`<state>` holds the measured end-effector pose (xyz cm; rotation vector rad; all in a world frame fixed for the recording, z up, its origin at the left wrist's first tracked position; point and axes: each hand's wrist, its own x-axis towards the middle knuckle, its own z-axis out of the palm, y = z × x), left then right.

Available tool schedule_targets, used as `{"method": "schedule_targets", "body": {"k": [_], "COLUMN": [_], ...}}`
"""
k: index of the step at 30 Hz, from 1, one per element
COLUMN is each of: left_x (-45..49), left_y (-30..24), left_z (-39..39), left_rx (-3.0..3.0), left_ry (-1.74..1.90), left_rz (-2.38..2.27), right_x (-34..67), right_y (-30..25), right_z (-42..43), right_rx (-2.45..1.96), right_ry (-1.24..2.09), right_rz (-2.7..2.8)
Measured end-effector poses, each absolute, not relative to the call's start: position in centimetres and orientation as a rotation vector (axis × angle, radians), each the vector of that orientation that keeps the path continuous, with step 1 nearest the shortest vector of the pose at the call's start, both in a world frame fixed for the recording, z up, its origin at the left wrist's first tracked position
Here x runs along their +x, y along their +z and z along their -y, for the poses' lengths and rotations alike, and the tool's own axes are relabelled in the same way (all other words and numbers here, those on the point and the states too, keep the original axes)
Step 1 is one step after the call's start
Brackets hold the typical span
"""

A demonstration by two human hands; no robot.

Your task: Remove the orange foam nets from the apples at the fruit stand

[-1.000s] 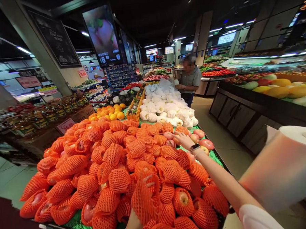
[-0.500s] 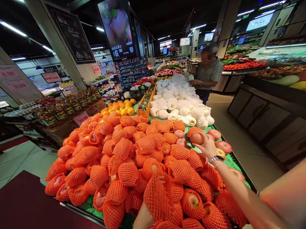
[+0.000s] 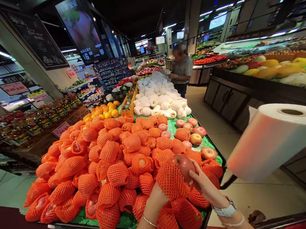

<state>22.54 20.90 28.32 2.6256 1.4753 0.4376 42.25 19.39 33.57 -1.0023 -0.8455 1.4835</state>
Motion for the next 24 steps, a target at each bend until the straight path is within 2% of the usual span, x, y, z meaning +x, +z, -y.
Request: {"method": "schedule_targets", "body": {"k": [3, 7, 12, 14, 19, 24], "left_x": [23.1, 23.9, 24.8, 25.1, 26.1, 26.2], "left_y": [30.0, 31.4, 31.6, 31.6, 31.7, 32.4], "left_z": [-20.9, -20.4, -20.1, -20.1, -19.8, -19.7], "left_rx": [2.701, 2.700, 2.668, 2.654, 2.595, 2.553], "left_ry": [0.361, 0.361, 0.396, 0.411, 0.434, 0.432], "left_rz": [-1.152, -1.026, -1.049, -1.091, -1.238, -1.271], "right_x": [43.2, 44.5, 44.5, 43.5, 40.3, 40.4], "right_y": [33.2, 33.0, 33.2, 32.7, 31.2, 31.3], "right_z": [-19.1, -18.1, -16.5, -16.2, -15.6, -15.6], "right_rx": [-1.075, -1.057, -1.058, -1.101, -1.282, -1.275], "right_ry": [1.301, 1.203, 1.300, 1.192, 0.680, 0.754], "right_rz": [1.106, 1.309, 1.299, 1.255, 1.031, 1.047]}}
